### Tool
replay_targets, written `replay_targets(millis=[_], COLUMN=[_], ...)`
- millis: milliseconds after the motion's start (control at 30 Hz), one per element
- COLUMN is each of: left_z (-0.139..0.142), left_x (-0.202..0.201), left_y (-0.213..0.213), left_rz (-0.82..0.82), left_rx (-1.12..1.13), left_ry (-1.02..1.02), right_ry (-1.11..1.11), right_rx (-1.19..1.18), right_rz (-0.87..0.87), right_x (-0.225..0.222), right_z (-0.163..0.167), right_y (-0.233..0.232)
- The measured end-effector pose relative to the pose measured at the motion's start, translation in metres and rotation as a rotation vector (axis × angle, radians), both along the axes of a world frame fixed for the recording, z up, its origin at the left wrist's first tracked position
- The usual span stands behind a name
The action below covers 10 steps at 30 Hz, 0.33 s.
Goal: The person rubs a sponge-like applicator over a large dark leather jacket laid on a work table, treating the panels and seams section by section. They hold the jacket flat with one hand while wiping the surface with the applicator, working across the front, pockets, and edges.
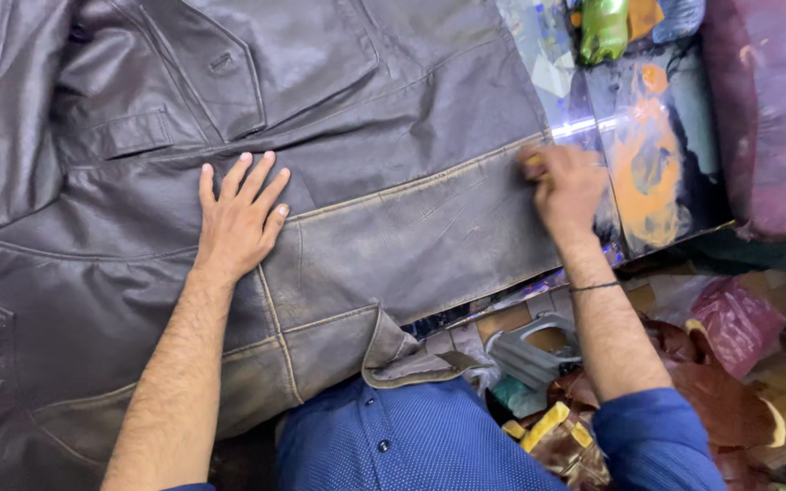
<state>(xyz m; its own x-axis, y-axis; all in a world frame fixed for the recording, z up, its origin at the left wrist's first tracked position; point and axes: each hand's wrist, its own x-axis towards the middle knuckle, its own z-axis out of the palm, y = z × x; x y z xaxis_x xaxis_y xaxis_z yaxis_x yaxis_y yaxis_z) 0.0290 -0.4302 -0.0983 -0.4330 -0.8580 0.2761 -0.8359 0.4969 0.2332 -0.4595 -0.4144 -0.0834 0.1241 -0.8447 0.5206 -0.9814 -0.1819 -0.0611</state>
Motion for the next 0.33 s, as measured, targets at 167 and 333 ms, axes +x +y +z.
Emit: replay_targets(millis=[167, 333], left_z=[-0.006, -0.008], left_x=[-0.015, -0.019], left_y=[-0.001, -0.021], left_rz=[0.079, 0.128], left_rx=[0.045, 0.064], left_ry=[-0.041, -0.083], right_ry=[-0.905, -1.586], right_rx=[-0.125, 0.184], right_rz=[-0.035, 0.199], right_x=[0.016, 0.069], right_z=[-0.043, -0.112], right_y=[0.024, 0.04])
